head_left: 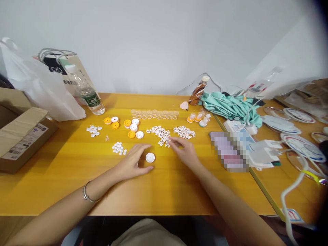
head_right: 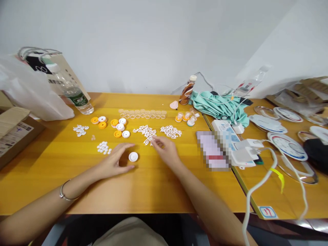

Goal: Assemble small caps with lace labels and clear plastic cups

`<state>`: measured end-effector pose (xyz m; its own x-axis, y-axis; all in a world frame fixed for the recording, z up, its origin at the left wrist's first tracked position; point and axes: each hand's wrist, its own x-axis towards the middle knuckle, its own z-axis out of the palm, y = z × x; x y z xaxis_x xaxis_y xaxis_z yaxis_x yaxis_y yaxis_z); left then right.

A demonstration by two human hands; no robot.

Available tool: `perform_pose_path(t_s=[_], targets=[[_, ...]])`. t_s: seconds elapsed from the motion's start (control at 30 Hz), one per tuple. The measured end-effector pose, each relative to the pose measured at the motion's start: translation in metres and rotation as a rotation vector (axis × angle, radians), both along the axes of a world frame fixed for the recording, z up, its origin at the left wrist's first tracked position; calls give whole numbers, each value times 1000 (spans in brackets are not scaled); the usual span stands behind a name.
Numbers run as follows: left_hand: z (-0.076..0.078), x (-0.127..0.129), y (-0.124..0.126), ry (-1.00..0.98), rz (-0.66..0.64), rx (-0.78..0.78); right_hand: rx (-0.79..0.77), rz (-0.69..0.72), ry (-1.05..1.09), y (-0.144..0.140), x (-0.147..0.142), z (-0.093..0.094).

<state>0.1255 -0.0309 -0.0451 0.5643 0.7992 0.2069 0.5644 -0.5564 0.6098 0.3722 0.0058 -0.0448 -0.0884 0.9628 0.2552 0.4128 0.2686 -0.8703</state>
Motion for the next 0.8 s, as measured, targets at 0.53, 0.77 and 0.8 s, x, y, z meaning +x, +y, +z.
perform_pose_path(t_s=[0.53,0.77,0.8], targets=[[-11,-8,-1,488,-44,43,-143,-211,-329,44,90,-7],[-8,-8,-1,475,-38,-17,-83,-237,-383,40,88,-1],[-7,-7,-1,450,-38,-24,-70,-240,-371,38,87,2]])
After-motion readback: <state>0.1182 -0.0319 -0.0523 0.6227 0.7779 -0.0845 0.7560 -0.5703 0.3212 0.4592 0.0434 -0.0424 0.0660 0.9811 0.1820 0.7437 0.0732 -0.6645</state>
